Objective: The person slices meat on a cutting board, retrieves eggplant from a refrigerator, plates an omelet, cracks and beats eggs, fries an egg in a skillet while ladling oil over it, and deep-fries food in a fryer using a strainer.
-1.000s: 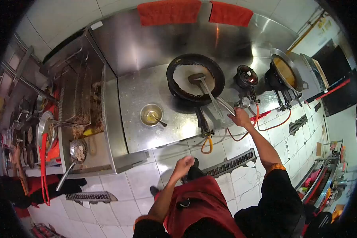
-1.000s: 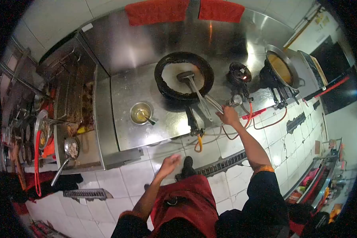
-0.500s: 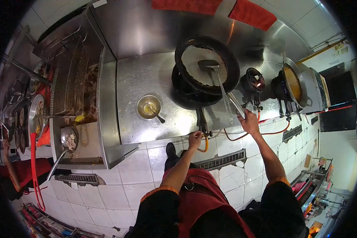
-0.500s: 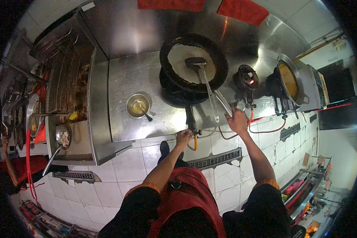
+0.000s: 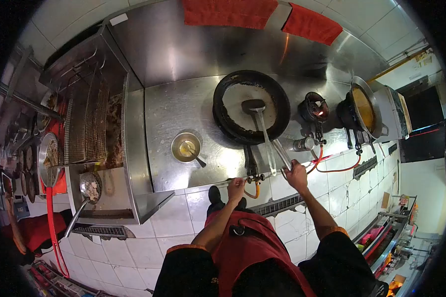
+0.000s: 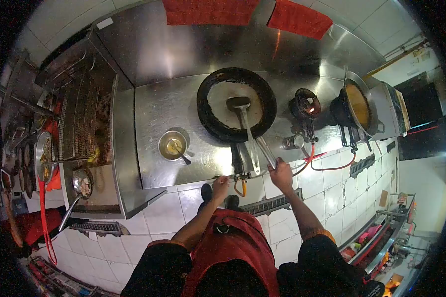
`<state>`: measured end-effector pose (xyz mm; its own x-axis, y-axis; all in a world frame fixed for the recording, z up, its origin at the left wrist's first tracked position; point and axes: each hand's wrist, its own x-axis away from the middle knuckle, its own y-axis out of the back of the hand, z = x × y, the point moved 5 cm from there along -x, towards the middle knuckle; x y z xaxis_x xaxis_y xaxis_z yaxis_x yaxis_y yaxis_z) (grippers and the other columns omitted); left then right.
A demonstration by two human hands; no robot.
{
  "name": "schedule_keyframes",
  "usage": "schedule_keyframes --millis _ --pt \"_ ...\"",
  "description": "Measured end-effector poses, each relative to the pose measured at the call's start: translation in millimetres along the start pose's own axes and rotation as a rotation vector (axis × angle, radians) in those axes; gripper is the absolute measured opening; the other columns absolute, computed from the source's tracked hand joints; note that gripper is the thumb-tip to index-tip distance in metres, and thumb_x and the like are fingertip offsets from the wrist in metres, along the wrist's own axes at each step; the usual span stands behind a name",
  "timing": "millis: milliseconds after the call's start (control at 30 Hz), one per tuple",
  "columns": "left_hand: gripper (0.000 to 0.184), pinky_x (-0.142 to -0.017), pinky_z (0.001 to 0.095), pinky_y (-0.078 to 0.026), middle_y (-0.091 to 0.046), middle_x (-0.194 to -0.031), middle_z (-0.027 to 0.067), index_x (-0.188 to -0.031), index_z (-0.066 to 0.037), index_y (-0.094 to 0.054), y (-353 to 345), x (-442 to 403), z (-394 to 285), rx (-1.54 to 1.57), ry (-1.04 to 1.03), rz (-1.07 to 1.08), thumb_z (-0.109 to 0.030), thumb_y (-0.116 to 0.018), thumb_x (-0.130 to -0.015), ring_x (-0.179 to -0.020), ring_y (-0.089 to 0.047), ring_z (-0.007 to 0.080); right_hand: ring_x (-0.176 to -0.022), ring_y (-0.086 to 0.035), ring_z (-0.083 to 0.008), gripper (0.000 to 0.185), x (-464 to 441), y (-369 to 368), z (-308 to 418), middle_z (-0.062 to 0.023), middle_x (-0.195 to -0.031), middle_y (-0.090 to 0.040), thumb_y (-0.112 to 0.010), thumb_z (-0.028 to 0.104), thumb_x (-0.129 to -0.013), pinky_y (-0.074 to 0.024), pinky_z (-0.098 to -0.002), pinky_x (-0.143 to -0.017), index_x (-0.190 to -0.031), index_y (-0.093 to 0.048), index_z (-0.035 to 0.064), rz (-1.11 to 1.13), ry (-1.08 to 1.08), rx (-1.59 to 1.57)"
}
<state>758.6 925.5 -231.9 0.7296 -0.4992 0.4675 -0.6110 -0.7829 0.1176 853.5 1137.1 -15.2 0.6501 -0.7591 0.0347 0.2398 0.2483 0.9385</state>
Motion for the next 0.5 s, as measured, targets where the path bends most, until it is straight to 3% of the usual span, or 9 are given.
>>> schedule_keyframes --millis 100,233,267,300,367,433,500 --pt "0.019 -0.063 0.0264 -0.049 -0.064 -0.083 0.0065 -0.099 -0.004 -0.062 0.2 19.2 -64.8 0.250 -0.074 0.131 -0.017 -0.051 -0.091 -0.073 -0.061 0.0125 -0.065 -0.061 -0.0410 0.028 1.5 -8.8 -0.1 -0.0232 -0.065 -0.060 -0.069 0.021 -0.073 -0.0480 -0.0481 -0.056 -0.083 -0.055 -0.0015 0.097 -0.077 -0.039" --pt "0.026 -0.064 0.0238 -0.047 -0.061 -0.096 0.0062 -0.114 -0.006 -0.054 -27.1 34.1 -135.8 0.640 0.173 0.253 -0.022 -0.050 -0.093 -0.075 -0.060 0.0114 -0.058 -0.058 -0.0347 0.032 2.4 4.5 15.8 -0.0172 -0.063 -0.057 -0.073 0.026 -0.073 -0.0448 -0.0420 -0.054 -0.081 -0.057 -0.0007 0.039 -0.037 -0.078" --pt "0.025 -0.065 0.0224 -0.046 -0.060 -0.095 0.0040 -0.114 -0.007 -0.055 -35.6 35.7 -142.0 0.631 0.153 0.256 -0.022 -0.049 -0.094 -0.075 -0.060 0.0113 -0.069 -0.057 -0.0360 0.032 4.1 29.8 40.3 -0.0178 -0.077 -0.058 -0.071 0.026 -0.075 -0.0450 -0.0438 -0.061 -0.088 -0.058 -0.0004 -0.329 0.288 -0.053" --pt "0.024 -0.063 0.0217 -0.045 -0.058 -0.089 0.0016 -0.111 -0.007 -0.056 -43.1 38.5 -145.5 0.559 0.111 0.250 -0.023 -0.049 -0.094 -0.073 -0.059 0.0101 -0.076 -0.055 -0.0384 0.033 1.2 39.7 48.4 -0.0176 -0.084 -0.055 -0.069 0.026 -0.077 -0.0443 -0.0463 -0.067 -0.094 -0.058 0.0001 -0.351 0.313 -0.082" --pt "0.019 -0.063 0.0217 -0.044 -0.058 -0.087 0.0005 -0.108 -0.006 -0.057 -53.6 42.8 -144.0 0.477 -0.073 0.188 -0.013 -0.050 -0.092 -0.072 -0.057 0.0086 -0.078 -0.056 -0.0429 0.043 -7.3 20.2 47.4 -0.0196 -0.085 -0.058 -0.070 0.027 -0.075 -0.0448 -0.0488 -0.069 -0.103 -0.053 -0.0002 -0.214 0.327 -0.249" --pt "0.018 -0.063 0.0217 -0.043 -0.058 -0.086 0.0008 -0.106 -0.006 -0.057 -57.2 50.3 -160.0 0.442 -0.148 0.162 -0.007 -0.050 -0.089 -0.071 -0.055 0.0076 -0.083 -0.058 -0.0458 0.059 -16.9 22.0 68.9 -0.0249 -0.089 -0.060 -0.072 0.028 -0.072 -0.0461 -0.0481 -0.072 -0.114 -0.044 -0.0008 0.157 0.047 -0.327" --pt "0.018 -0.062 0.0218 -0.043 -0.058 -0.086 0.0010 -0.102 -0.005 -0.057 -60.7 64.0 -173.3 0.432 -0.177 0.080 -0.001 -0.050 -0.087 -0.071 -0.054 0.0073 -0.087 -0.059 -0.0459 0.060 -32.8 5.4 68.2 -0.0307 -0.091 -0.060 -0.066 0.020 -0.074 -0.0469 -0.0476 -0.075 -0.120 -0.035 -0.0026 0.315 0.091 -0.395"
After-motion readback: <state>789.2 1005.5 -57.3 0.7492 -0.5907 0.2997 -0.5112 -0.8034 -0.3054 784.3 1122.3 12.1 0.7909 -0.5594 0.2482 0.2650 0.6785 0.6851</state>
